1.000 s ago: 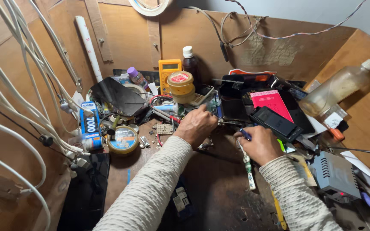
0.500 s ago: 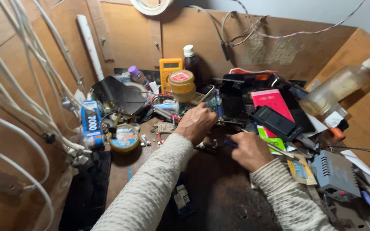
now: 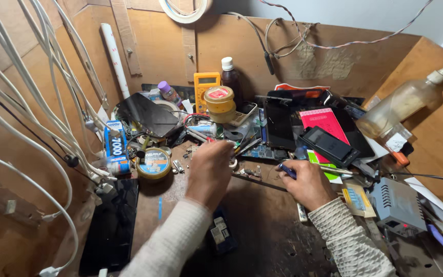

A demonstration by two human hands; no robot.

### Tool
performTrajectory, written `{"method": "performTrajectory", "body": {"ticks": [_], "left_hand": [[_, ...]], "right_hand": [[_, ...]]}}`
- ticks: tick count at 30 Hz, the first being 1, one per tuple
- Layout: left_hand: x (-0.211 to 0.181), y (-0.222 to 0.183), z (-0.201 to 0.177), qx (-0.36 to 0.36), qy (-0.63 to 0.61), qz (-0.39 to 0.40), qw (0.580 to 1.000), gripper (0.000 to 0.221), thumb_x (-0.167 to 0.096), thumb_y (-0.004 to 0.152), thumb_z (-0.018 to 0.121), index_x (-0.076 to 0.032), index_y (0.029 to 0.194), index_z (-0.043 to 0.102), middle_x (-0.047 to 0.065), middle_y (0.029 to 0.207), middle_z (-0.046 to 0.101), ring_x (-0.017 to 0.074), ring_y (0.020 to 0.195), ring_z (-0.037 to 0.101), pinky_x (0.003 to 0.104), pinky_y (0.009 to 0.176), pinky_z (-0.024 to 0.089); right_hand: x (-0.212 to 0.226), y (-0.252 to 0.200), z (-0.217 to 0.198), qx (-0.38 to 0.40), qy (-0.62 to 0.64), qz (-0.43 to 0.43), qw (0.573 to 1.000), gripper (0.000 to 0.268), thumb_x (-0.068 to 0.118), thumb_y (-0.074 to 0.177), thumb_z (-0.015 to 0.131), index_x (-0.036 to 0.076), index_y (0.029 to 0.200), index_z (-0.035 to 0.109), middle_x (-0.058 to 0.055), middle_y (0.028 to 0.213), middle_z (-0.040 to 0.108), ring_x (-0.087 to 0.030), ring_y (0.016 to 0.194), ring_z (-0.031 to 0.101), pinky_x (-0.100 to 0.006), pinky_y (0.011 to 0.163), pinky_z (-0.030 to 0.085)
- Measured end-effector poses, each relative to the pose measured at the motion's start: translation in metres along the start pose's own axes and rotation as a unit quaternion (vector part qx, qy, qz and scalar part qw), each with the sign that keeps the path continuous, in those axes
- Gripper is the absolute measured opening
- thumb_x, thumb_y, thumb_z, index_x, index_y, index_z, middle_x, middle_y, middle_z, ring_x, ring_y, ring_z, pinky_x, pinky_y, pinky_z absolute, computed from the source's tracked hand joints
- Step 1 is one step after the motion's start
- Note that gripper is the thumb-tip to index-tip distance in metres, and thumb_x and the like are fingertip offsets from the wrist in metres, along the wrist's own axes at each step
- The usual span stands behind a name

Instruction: The person uses a screwdriver to remove screws from a mobile phone and detaches the internal components by hand.

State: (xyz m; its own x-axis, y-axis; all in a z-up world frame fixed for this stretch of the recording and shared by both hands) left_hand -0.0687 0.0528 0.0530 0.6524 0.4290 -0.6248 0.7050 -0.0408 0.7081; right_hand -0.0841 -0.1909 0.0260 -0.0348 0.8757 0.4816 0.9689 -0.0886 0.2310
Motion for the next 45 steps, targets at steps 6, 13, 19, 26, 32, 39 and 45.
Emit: {"method": "performTrajectory", "body": {"ticks": [6,13,19,26,32,39,45], "left_hand": [[-0.029,-0.071,-0.061,0.010,0.137,-0.188,0.972,0.035,-0.022,0.082,0.076,0.000,0.108,0.068,0.020,0.098,0.067,0.0364,0.093,0.064,0.046,0.080,0.051],[-0.034,-0.090,-0.045,0.171,0.232,-0.324,0.901,0.083,-0.042,0.069,0.088,0.004,0.123,0.045,0.023,0.115,0.053,0.0390,0.108,0.057,0.045,0.092,0.049],[-0.037,-0.091,-0.035,0.196,0.224,-0.327,0.897,0.067,-0.028,0.070,0.084,0.006,0.115,0.047,0.025,0.114,0.056,0.0394,0.107,0.060,0.046,0.094,0.051],[-0.030,-0.095,-0.035,0.210,0.205,-0.357,0.887,0.064,-0.029,0.069,0.085,0.003,0.113,0.052,0.023,0.113,0.059,0.0384,0.109,0.060,0.046,0.096,0.050],[-0.012,-0.103,-0.037,0.209,0.159,-0.380,0.887,0.051,-0.037,0.073,0.086,-0.002,0.103,0.065,0.015,0.106,0.067,0.0311,0.105,0.065,0.046,0.096,0.050],[0.007,-0.115,-0.050,0.066,-0.160,-0.510,0.842,0.041,-0.024,0.083,0.075,0.002,0.112,0.062,0.015,0.089,0.074,0.0213,0.069,0.073,0.038,0.057,0.061],[0.012,-0.124,-0.039,-0.001,-0.349,-0.515,0.783,0.031,-0.007,0.087,0.065,0.003,0.115,0.058,0.010,0.086,0.075,0.0162,0.067,0.072,0.035,0.058,0.063]], "right_hand": [[-0.017,0.003,-0.002,-0.024,0.033,0.025,0.999,0.026,0.028,0.080,0.078,0.007,0.096,0.080,-0.015,0.071,0.074,-0.026,0.064,0.074,-0.038,0.063,0.055],[-0.019,-0.004,0.000,-0.017,0.005,0.030,0.999,0.025,0.027,0.076,0.081,0.009,0.093,0.082,-0.015,0.076,0.077,-0.027,0.070,0.075,-0.039,0.069,0.057],[-0.030,-0.007,0.003,-0.021,-0.038,0.037,0.998,0.029,0.028,0.074,0.084,0.009,0.094,0.081,-0.017,0.083,0.077,-0.032,0.077,0.075,-0.042,0.074,0.057],[-0.010,-0.009,0.004,-0.007,-0.022,0.062,0.998,0.027,0.026,0.075,0.083,0.006,0.092,0.079,-0.018,0.082,0.076,-0.032,0.078,0.075,-0.043,0.075,0.057],[0.017,-0.016,0.013,0.043,0.023,0.019,0.999,0.027,0.025,0.074,0.082,0.005,0.092,0.078,-0.016,0.079,0.077,-0.027,0.074,0.077,-0.039,0.074,0.058],[0.033,-0.024,0.027,0.039,0.054,-0.004,0.998,0.024,0.025,0.077,0.080,0.004,0.089,0.079,-0.015,0.080,0.078,-0.026,0.075,0.078,-0.039,0.073,0.058],[0.038,-0.029,0.035,0.019,-0.053,-0.028,0.998,0.028,0.028,0.082,0.077,0.002,0.091,0.075,-0.018,0.086,0.074,-0.036,0.082,0.072,-0.046,0.078,0.055]]}}
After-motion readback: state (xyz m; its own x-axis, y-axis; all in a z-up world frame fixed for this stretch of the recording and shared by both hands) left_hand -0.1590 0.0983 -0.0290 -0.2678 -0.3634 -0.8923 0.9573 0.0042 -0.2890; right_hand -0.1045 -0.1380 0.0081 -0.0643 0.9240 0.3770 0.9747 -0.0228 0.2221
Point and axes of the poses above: each hand's wrist, its own y-axis towards the middle knuckle, its own z-axis out of the palm, x = y × z, the point moved 4 cm from there along y, towards the middle knuckle
